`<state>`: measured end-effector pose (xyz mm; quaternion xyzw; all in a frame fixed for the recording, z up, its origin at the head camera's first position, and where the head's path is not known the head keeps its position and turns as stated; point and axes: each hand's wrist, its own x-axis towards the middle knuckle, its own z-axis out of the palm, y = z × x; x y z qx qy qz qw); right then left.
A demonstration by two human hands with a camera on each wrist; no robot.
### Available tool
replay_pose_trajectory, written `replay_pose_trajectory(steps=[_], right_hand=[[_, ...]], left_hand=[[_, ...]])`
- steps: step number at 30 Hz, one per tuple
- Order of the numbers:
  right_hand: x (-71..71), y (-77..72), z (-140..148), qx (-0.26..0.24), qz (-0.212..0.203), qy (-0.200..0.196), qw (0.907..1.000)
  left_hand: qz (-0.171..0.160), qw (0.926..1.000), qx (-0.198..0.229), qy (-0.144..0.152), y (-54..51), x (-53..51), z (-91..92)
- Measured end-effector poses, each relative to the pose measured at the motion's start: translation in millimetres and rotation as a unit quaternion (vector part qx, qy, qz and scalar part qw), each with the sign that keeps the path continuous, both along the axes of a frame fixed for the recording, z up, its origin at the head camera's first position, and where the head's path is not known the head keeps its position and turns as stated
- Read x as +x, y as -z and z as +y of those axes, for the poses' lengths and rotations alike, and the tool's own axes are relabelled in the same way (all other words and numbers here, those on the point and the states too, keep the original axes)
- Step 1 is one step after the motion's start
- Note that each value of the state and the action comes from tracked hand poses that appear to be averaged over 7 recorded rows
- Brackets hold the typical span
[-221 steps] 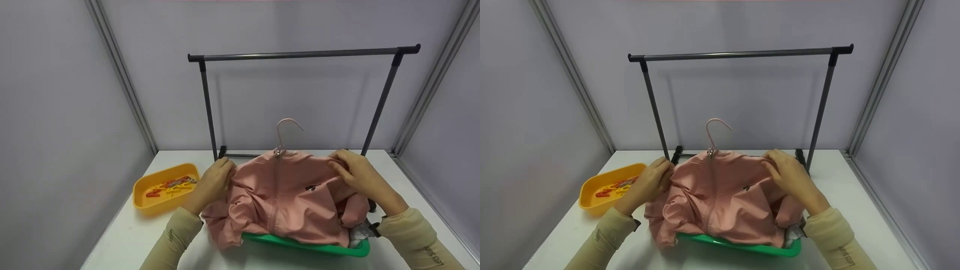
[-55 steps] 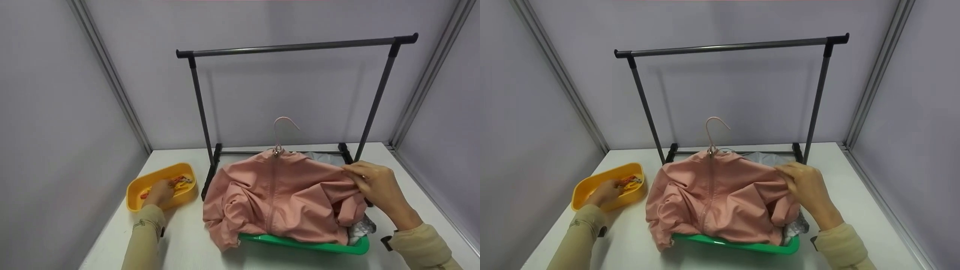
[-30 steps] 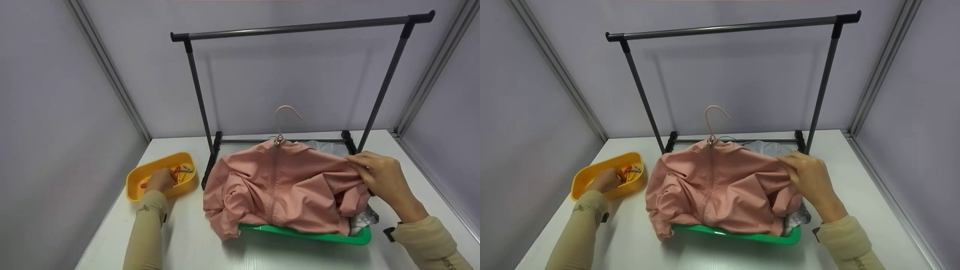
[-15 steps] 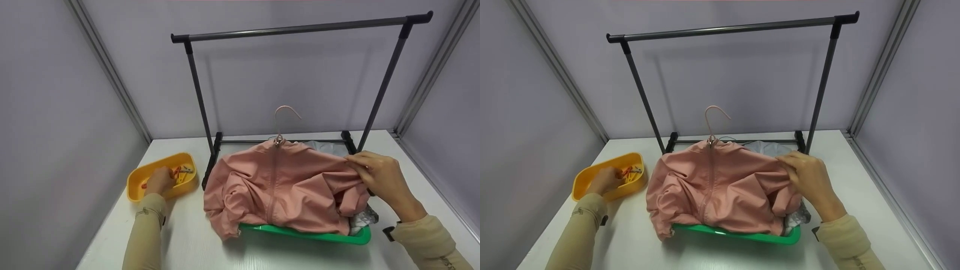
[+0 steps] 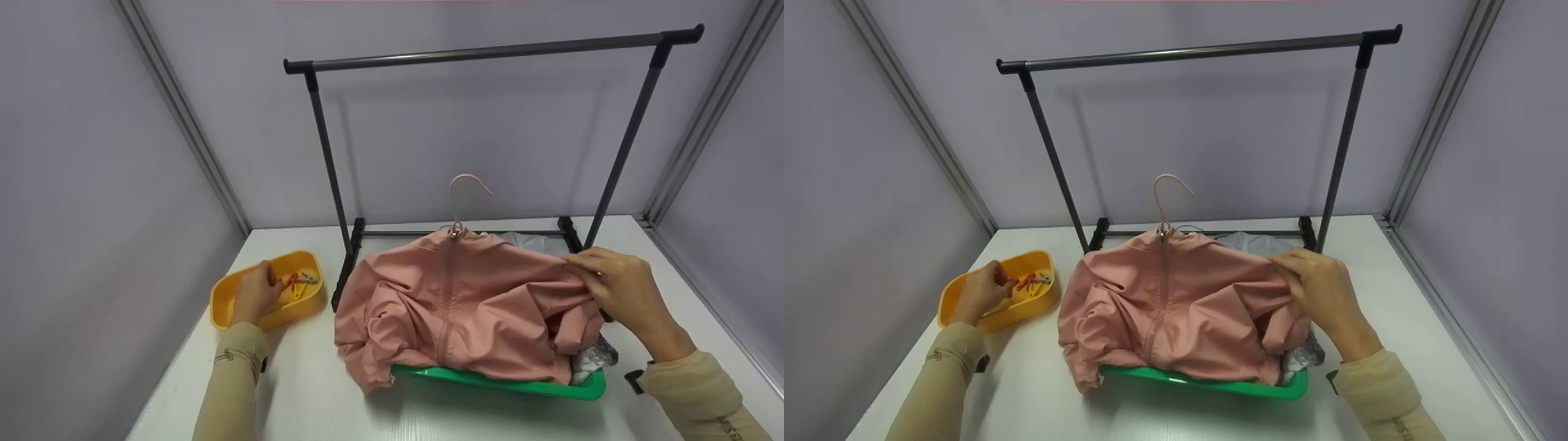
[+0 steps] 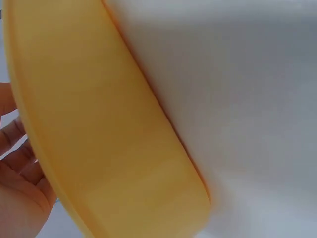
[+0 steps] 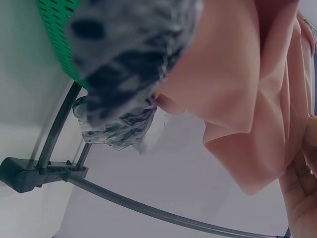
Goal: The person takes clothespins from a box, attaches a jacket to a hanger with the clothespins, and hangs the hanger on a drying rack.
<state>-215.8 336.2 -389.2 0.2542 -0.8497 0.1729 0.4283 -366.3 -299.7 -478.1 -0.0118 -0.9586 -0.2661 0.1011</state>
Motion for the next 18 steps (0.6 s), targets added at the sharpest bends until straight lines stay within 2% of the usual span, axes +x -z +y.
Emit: replay_pose_trajectory(steps=[6, 9, 14, 18], right_hand=[[0.3, -0.1, 0, -0.005, -0.002, 0.001, 1.0], [-0.1, -0.2, 0, -0.005, -0.001, -0.001, 1.0], [-0.2, 0.0, 0, -0.005, 0.001, -0.003, 1.0], [-0.1, -0.6, 0, -0.004, 0.003, -0.001, 1.0]], left_hand=[[-0.009, 0.9983, 0.057, 0.004, -10.0, 5.3, -0.9], [-0.004, 0.9983, 0.058, 0.0, -14.9, 8.2, -2.3], [0.033, 0.9978, 0.057, 0.006, -25.5, 15.4, -0.6], [0.032, 0.9972, 0.065, 0.019, -37.6, 21.7, 3.9]])
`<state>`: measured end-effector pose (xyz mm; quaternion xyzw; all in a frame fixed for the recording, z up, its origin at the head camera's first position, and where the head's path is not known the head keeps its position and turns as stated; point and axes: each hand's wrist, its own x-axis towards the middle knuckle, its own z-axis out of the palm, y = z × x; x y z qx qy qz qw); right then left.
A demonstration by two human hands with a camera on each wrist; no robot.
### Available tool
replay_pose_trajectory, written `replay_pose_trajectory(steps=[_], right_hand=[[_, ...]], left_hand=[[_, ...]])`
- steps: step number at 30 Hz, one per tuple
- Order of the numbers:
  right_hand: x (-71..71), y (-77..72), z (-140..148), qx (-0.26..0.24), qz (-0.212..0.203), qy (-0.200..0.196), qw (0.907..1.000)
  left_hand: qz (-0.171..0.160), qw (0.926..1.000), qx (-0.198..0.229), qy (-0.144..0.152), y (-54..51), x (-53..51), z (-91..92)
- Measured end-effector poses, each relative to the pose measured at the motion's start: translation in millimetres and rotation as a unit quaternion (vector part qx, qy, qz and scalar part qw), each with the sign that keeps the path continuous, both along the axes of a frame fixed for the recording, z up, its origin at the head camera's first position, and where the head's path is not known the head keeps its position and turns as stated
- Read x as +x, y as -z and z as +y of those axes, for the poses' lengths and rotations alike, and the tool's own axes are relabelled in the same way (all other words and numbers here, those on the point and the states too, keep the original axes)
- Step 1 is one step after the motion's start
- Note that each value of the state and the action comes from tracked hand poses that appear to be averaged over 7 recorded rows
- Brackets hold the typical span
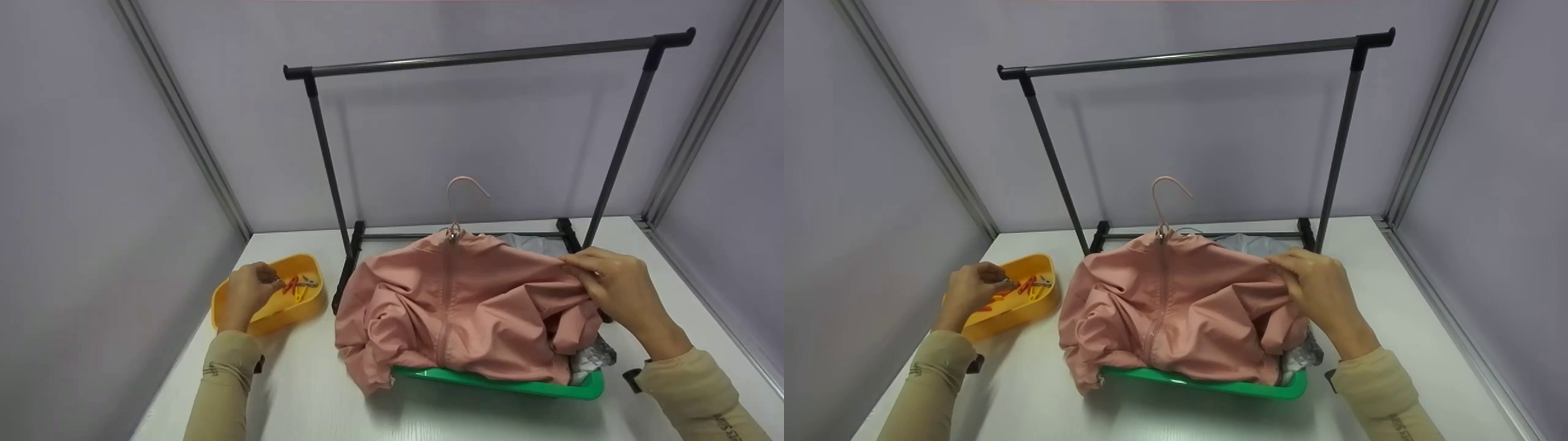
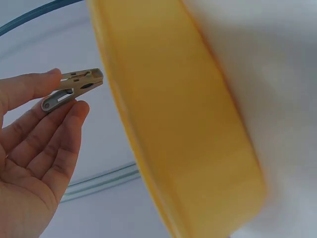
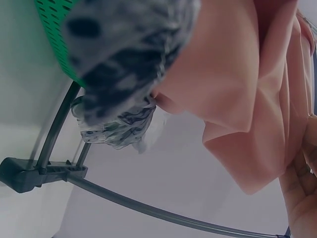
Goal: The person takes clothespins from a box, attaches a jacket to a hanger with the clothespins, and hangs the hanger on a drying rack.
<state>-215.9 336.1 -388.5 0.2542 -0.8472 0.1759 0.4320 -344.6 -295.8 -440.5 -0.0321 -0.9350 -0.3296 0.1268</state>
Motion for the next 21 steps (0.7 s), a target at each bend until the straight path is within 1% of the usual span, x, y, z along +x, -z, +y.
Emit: replay_pose_trajectory(steps=[5, 10, 14, 17, 21], right_hand=[[-0.8, 0.1, 0, 0.003, 0.001, -0.001, 1.0], [-1.9, -1.6, 0, 0.003, -0.004, 0.002, 1.0], [-3.8, -3.4, 0, 0.004, -0.011, 0.004, 0.9999], [-4.4, -3.4, 1, 0.003, -0.011, 0.003, 0.9999], [-3.8, -2.2, 2, 0.005, -0.006, 0.002, 1.0]], left_hand=[[-0.016, 0.9997, 0.015, 0.011, -15.2, 7.7, 8.8], [-0.015, 0.999, 0.031, 0.03, -29.3, 13.7, 22.2], [0.007, 0.9991, 0.03, 0.028, -38.5, 18.1, 34.9], [0.032, 0.9986, 0.03, 0.028, -43.3, 21.5, 45.8], [0.057, 0.9962, 0.046, 0.047, -47.9, 28.4, 61.2]])
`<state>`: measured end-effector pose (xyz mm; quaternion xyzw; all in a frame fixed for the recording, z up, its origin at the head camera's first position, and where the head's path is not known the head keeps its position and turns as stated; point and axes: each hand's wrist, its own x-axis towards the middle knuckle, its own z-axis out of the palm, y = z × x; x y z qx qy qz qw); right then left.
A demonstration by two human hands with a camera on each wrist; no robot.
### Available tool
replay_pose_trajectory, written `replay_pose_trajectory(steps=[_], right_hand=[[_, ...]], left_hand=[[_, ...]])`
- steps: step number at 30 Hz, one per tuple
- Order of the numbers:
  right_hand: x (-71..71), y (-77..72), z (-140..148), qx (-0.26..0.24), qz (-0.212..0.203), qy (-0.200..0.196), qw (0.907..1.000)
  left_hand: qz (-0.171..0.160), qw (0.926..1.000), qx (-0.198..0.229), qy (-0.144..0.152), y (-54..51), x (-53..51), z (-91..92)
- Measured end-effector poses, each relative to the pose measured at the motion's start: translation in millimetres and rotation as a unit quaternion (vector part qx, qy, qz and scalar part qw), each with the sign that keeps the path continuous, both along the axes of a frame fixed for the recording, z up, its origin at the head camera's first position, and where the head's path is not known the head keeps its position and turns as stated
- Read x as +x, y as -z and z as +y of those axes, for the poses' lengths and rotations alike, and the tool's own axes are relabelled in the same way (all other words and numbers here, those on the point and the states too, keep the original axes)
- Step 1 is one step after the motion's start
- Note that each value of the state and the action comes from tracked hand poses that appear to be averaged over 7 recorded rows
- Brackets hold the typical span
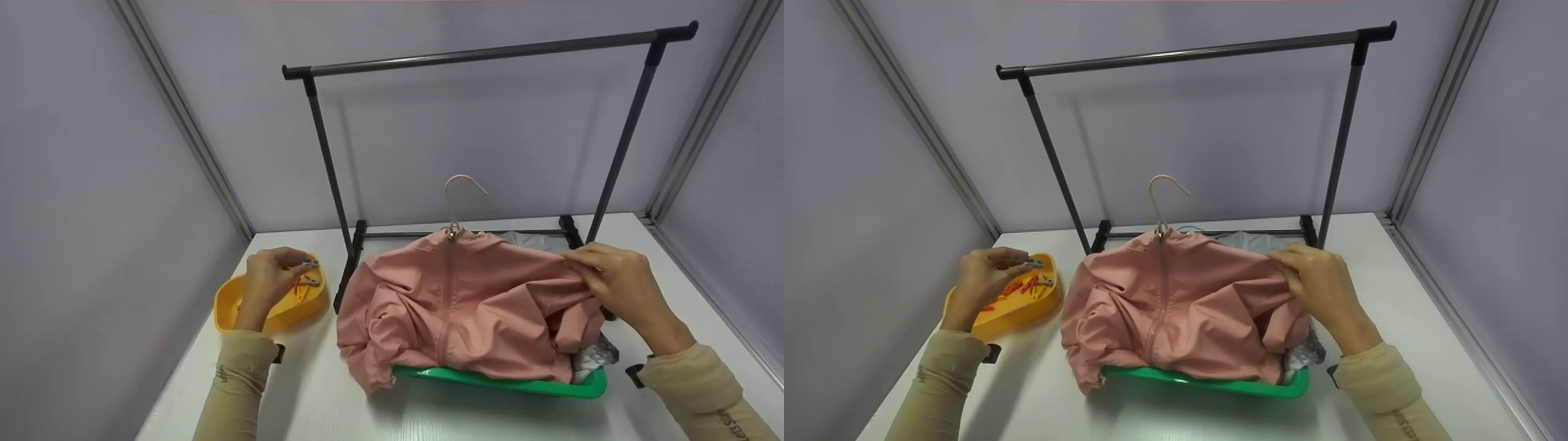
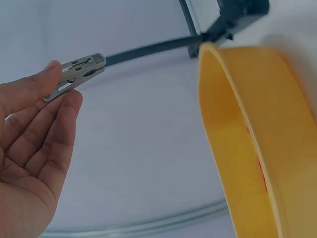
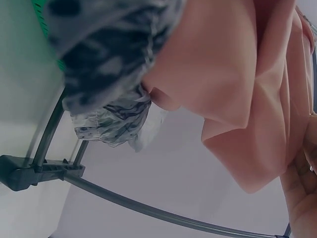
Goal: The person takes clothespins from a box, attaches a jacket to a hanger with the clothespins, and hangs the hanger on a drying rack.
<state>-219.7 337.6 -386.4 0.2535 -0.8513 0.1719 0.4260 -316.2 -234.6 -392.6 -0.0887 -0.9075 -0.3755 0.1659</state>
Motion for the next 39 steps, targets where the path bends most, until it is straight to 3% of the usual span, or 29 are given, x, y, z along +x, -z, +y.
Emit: replay_pose_trajectory(steps=[7, 17, 24, 30, 39], right_hand=[[2.2, 0.0, 0, 0.004, 0.009, -0.006, 0.9999], [3.9, 2.8, 3, 0.003, 0.019, -0.012, 0.9997], [5.3, 2.5, 6, 0.0, 0.018, -0.013, 0.9998], [4.3, 2.6, 6, 0.0, 0.021, -0.014, 0.9997], [1.9, 4.8, 4, 0.0, 0.027, -0.017, 0.9995]], left_hand=[[0.053, 0.9973, 0.04, 0.03, -10.9, 11.4, 22.9], [0.09, 0.9893, 0.08, 0.082, -22.2, 13.8, 56.8], [0.13, 0.9785, 0.103, 0.123, -24.9, 15.4, 77.8], [0.129, 0.9731, 0.126, 0.143, -29.7, 15.5, 89.2], [0.121, 0.9695, 0.133, 0.167, -27.8, 14.2, 100.7]])
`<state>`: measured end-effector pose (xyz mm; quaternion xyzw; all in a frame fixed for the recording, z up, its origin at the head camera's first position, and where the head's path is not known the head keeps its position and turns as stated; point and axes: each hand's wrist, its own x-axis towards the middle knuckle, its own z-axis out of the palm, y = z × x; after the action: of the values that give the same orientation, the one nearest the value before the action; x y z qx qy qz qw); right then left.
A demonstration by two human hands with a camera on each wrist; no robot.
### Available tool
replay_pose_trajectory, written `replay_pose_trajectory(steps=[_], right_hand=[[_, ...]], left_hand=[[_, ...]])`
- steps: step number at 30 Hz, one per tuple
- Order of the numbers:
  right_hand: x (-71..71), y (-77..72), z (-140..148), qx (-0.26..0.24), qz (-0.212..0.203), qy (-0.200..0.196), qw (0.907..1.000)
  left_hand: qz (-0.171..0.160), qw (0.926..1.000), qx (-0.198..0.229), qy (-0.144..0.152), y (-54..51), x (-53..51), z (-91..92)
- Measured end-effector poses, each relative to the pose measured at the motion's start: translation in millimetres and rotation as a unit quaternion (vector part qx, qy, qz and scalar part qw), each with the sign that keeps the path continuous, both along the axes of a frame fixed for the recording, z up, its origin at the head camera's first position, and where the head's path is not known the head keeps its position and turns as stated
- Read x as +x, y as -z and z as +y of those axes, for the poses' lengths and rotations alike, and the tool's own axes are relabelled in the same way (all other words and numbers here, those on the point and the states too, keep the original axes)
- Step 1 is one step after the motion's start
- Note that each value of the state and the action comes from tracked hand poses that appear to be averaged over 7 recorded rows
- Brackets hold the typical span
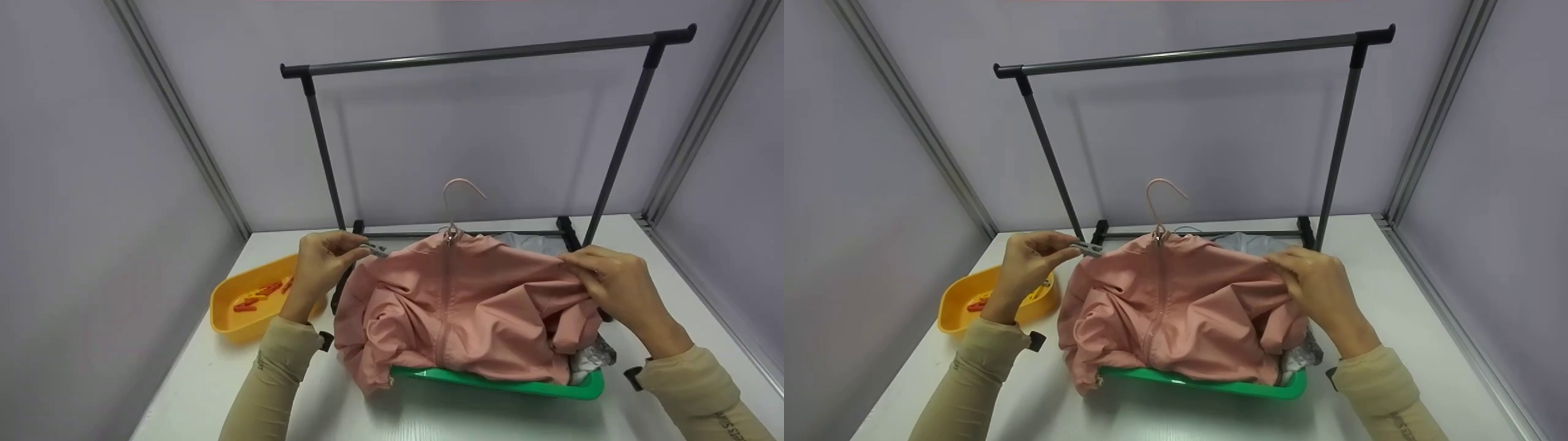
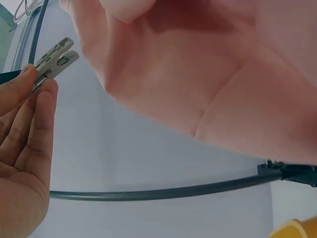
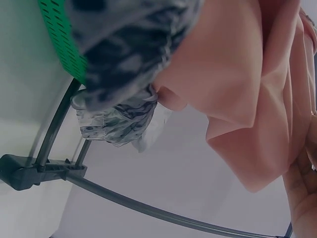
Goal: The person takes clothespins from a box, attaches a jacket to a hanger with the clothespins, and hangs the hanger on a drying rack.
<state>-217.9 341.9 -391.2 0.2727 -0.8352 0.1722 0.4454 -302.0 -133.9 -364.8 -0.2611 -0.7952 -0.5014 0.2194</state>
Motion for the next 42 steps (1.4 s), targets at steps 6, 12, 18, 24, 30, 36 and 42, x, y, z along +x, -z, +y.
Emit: replay_pose_trajectory(steps=[6, 12, 18, 24, 30, 36, 42], right_hand=[[0.4, 0.1, -1, -0.002, 0.003, -0.003, 1.0], [0.8, 0.0, -1, -0.002, 0.0, -0.004, 1.0], [1.7, 0.4, -1, -0.002, 0.0, -0.003, 1.0], [3.1, 1.0, -1, -0.001, -0.002, -0.004, 1.0], [3.8, 1.5, -2, 0.001, 0.002, -0.007, 1.0], [3.2, 2.0, -3, -0.001, 0.007, -0.008, 0.9999], [1.5, 2.9, -3, -0.005, 0.011, -0.008, 0.9999]], left_hand=[[-0.011, 0.9991, 0.018, 0.037, -3.7, 0.4, 12.5], [-0.012, 0.9986, 0.015, 0.049, -7.2, -1.6, 25.3], [-0.014, 0.998, 0.004, 0.062, -7.0, -3.5, 32.7], [-0.013, 0.9973, 0.005, 0.073, -5.9, -3.8, 35.5], [-0.016, 0.9969, -0.006, 0.076, -3.4, -4.4, 37.6], [-0.026, 0.996, -0.013, 0.084, -1.8, -5.6, 38.4], [-0.028, 0.995, -0.013, 0.095, 0.0, -8.3, 38.2]])
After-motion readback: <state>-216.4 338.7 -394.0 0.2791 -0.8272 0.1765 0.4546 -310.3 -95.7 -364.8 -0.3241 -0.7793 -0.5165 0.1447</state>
